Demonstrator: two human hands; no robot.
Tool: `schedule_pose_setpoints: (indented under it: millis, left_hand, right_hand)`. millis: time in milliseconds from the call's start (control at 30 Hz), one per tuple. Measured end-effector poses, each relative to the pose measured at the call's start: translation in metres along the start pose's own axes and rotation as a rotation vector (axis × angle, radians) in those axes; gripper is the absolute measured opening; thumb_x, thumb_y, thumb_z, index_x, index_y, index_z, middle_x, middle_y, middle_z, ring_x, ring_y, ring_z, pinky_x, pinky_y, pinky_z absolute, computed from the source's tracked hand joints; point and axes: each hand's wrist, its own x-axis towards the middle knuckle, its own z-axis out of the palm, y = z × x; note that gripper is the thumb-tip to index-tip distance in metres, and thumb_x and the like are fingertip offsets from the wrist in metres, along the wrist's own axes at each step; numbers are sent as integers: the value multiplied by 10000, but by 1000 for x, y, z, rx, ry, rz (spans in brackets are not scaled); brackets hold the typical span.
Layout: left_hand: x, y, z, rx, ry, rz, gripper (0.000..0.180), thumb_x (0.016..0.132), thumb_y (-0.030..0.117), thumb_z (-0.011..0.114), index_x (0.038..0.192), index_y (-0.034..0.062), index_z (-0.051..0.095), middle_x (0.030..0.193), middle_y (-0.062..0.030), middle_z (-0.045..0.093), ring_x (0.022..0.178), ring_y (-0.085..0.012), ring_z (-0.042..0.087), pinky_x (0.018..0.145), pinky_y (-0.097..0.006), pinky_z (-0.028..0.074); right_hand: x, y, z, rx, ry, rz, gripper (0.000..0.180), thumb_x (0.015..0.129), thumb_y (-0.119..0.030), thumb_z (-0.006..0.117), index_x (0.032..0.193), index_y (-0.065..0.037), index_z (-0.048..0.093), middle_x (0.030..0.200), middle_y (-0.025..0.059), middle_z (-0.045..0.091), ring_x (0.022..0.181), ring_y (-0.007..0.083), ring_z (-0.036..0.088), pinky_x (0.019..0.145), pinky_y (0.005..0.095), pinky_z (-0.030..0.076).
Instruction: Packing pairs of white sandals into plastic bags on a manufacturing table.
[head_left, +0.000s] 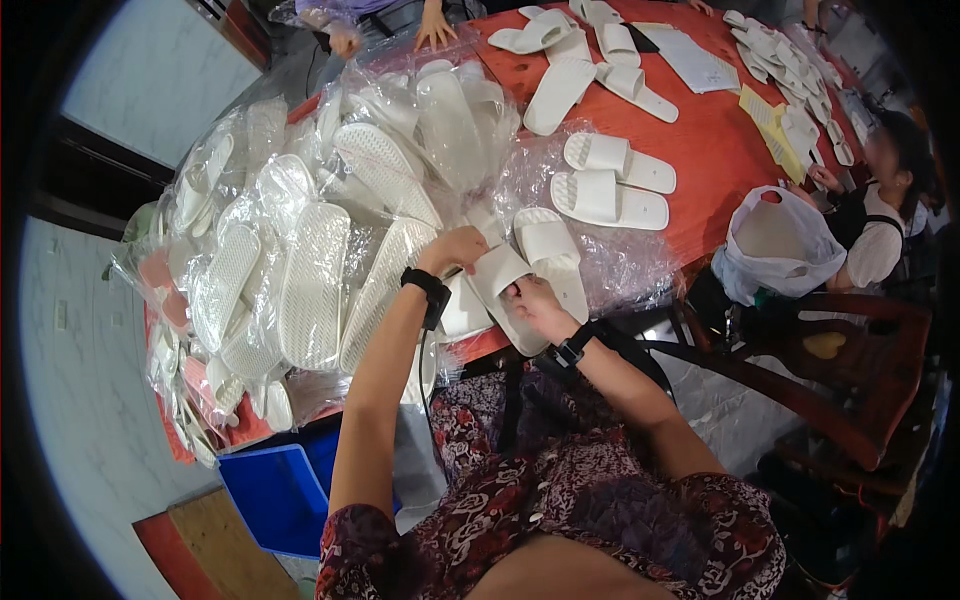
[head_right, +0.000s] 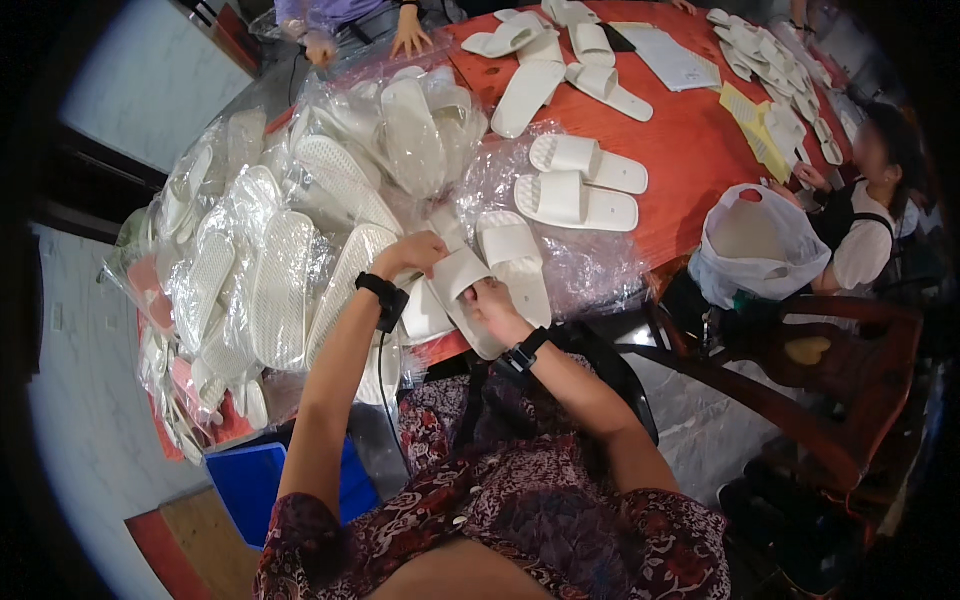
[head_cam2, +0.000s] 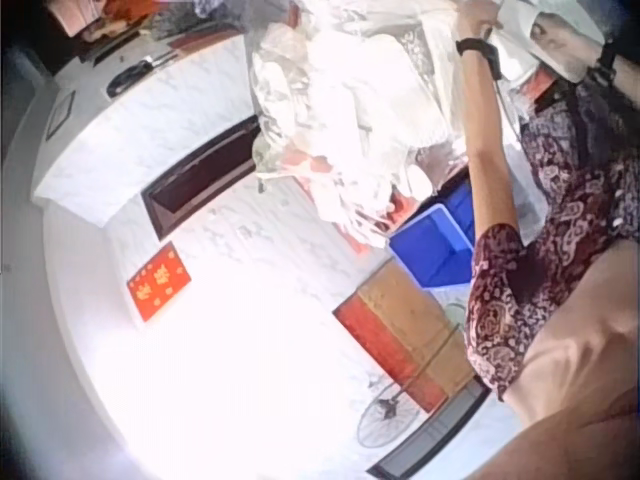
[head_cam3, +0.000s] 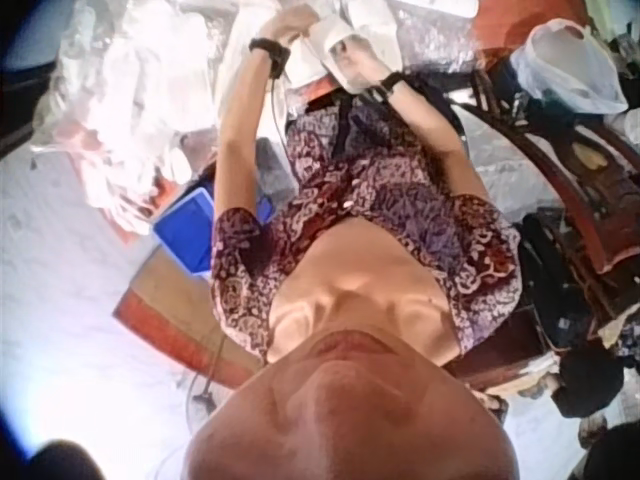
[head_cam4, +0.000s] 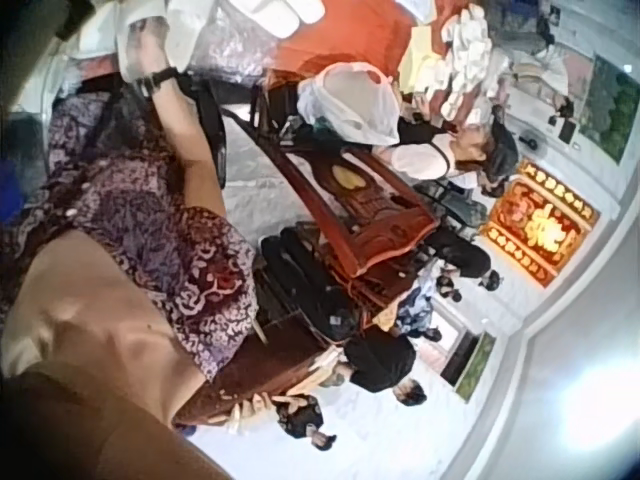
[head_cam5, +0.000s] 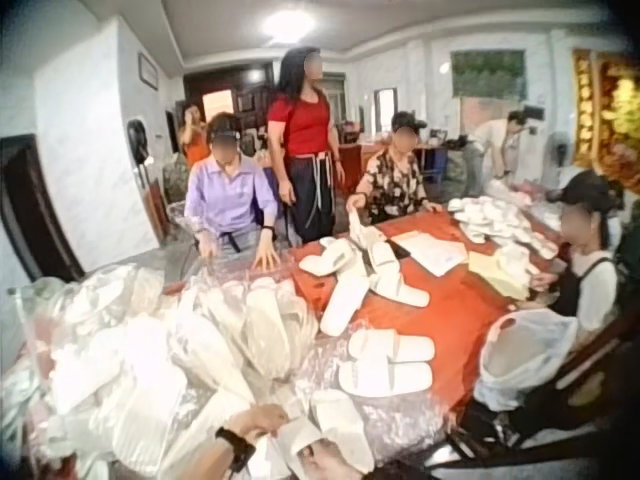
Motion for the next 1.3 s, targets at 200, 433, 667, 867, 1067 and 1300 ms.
schedule_pose_setpoints:
  millis: [200,433,667,867,1067,1300]
  left_hand:
    - [-21,-9,24,160,371,128,228,838,193,537,923,10,646,911,-205,641,844,-333,629,698,-412,499]
    - [-79,83,78,-23,818,203,112,810,140,628,873,50,646,805,-160,617,725,-341,610,652,-417,480]
    - [-76,75,128,-466,397,-3,207,856,213,645,973,51,698,728,-79,670,545,-145,609,509,-278,473]
    - [-82,72,141,-840,282,-208,299,874,285,655,962,1,691,739,-32,662,532,-78,570,459,-204,437]
    - [-78,65,148,-1091,268,-234,269,845,255,695,977,21,670,792,-15,644,614,-77,582,479,-197,425]
    - [-68,77,155,-1289,210,-194,308,832,234,712,1021,1,638,787,-14,631,565,-60,533,445,-181,388]
  right_hand:
    - [-42,-19,-9,-512,33,-93,274,965,-262,492,831,-57,614,609,-26,484,465,70,384,416,222,316]
    - [-53,-47,-43,-698,-137,-128,285,966,-261,496,886,-29,641,622,-54,467,539,44,388,467,210,302]
    - [-51,-46,-43,-711,-193,-91,291,964,-302,502,874,-63,642,616,-63,439,518,32,357,446,208,271]
    - [-55,-42,-46,-736,-164,-86,322,957,-323,510,829,-54,631,606,-56,437,514,41,361,454,212,277]
    - [-53,-37,-58,-713,-82,-212,342,967,-314,475,833,-40,630,633,-44,464,537,61,404,490,226,323]
    - [-63,-35,-50,-243,-84,-28,401,998,-348,345,1046,-29,582,888,21,593,772,105,531,728,256,436]
